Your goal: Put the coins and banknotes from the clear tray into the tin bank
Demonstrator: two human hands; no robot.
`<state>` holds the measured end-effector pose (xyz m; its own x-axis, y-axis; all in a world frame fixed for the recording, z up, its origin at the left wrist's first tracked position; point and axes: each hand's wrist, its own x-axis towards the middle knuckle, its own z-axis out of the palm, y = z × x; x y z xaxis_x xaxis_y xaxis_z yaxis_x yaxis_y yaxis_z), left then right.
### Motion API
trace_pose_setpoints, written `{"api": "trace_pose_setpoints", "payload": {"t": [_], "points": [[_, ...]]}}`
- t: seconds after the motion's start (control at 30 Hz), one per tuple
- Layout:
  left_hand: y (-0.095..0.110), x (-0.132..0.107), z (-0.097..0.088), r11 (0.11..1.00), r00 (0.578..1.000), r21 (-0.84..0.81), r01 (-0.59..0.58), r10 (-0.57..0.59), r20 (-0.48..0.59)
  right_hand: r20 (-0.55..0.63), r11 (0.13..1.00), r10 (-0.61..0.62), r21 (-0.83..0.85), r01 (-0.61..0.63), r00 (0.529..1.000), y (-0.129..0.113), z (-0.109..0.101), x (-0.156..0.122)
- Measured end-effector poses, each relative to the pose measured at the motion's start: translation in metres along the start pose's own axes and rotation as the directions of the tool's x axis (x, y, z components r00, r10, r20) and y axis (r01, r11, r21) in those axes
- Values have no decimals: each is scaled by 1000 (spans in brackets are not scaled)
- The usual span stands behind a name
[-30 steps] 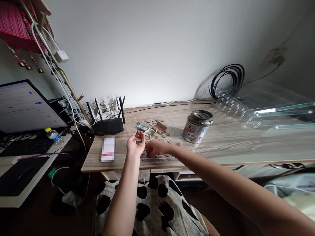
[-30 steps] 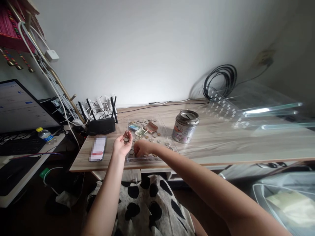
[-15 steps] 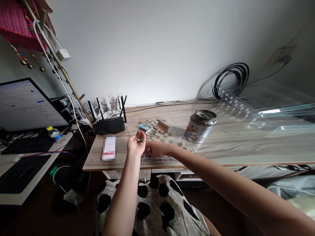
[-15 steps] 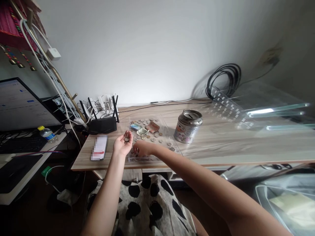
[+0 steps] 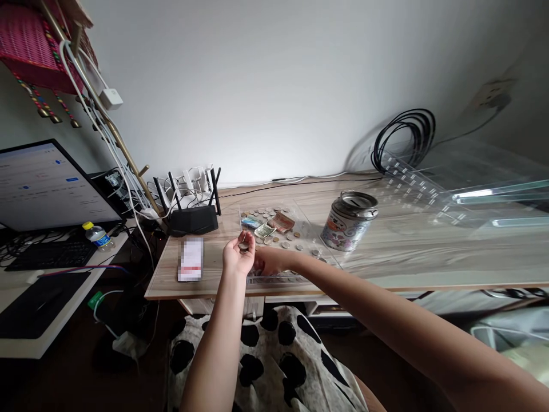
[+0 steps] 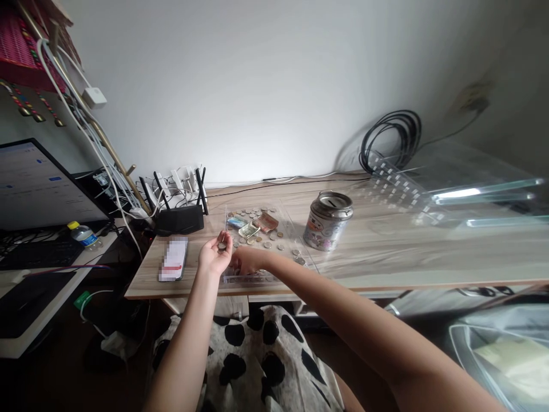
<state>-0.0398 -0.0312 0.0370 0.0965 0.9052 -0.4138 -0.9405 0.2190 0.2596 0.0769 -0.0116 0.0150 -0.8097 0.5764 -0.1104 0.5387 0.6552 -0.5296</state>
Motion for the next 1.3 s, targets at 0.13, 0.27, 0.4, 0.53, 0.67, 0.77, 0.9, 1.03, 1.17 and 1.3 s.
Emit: {"api": "trace_pose_setpoints", "payload": {"t": [0.13, 0.27, 0.4, 0.53, 0.67, 0.77, 0.9, 1.03, 1.17, 1.3], "points": [[-1, 1, -2, 1000, 1000, 27, -13, 14, -14, 0, 997, 34, 75, -34, 999, -1, -3, -7], [-11, 1, -4, 995, 999, 98, -29, 33, -38, -234, 965, 207, 206, -160, 950, 9, -25, -23], [-29, 4, -2, 981, 998, 188, 57, -59, 8, -382, 901, 330, 399, -168, 863, 18, -49, -38], [-46, 12, 4, 972, 991, 205, 119, -127, 28, -434, 948, 284, 260, -183, 855, 12, -53, -45], [-53, 19, 8, 968, 990, 219, 122, -133, 38, -543, 968, 234, 56, -243, 806, 11, -46, -48], [-54, 22, 12, 959, 993, 262, 105, -117, 33, -615, 969, 194, -1, -246, 764, 9, -44, -53], [-52, 26, 11, 943, 993, 313, 112, -118, -1, -808, 943, 217, 28, -331, 548, 1, -61, -82], [-50, 29, 1, 937, 997, 342, 73, -68, -25, -922, 719, 351, 154, -677, 164, 16, -100, -132], [-51, 28, -6, 899, 1000, 438, 24, -21, -12, -869, 565, 488, 244, -788, 81, 51, -124, -160], [-53, 28, -10, 835, 993, 550, -4, -62, 101, -843, 501, 533, 239, -832, 79, 63, -128, -157]]}}
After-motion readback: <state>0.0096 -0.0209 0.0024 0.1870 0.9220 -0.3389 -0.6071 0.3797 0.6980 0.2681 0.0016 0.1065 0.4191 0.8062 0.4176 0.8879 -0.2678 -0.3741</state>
